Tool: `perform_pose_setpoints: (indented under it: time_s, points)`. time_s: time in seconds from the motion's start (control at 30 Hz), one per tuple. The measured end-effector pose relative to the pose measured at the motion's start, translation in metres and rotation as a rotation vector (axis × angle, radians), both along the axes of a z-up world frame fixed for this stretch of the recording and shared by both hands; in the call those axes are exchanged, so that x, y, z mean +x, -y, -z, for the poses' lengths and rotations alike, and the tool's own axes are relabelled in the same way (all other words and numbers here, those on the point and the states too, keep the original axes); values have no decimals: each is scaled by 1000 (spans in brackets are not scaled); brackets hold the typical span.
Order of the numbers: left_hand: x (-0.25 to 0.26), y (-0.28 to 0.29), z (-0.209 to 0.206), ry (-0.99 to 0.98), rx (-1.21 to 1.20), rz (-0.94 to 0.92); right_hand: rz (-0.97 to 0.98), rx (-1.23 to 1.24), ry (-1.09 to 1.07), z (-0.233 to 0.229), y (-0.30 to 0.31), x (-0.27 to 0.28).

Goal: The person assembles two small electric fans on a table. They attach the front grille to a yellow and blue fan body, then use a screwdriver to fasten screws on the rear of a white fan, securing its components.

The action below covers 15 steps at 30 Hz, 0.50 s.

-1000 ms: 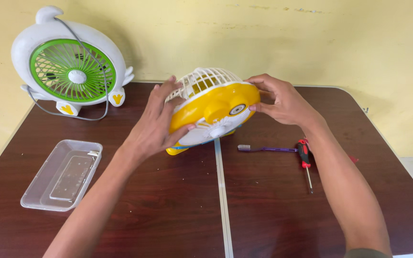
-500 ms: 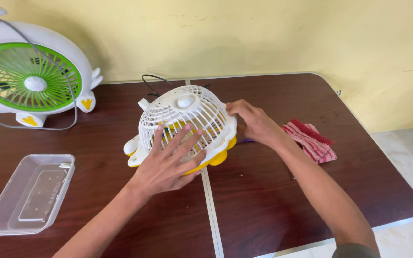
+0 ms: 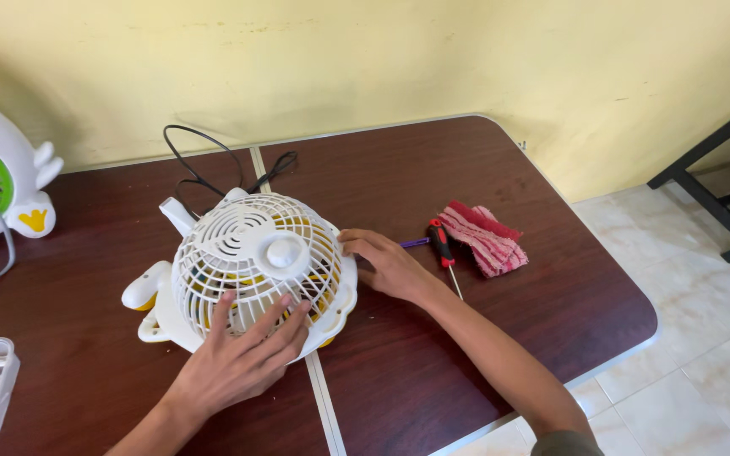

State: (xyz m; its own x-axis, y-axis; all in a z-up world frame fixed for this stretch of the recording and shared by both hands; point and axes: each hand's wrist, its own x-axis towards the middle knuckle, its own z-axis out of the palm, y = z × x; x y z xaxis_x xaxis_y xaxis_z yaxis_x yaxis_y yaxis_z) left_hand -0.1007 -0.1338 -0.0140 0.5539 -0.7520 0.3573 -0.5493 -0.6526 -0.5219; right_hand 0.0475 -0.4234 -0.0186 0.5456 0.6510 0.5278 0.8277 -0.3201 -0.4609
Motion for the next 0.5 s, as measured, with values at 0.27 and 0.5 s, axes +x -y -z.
perform_pose_setpoints:
  time_s: [0.27, 0.5]
  points:
    - [6, -11, -11, -144, -275, -94, 192, -173, 15, -4, 20, 7]
    - [8, -7, -20, -258, -337, -113, 376, -277, 50, 21, 50, 38]
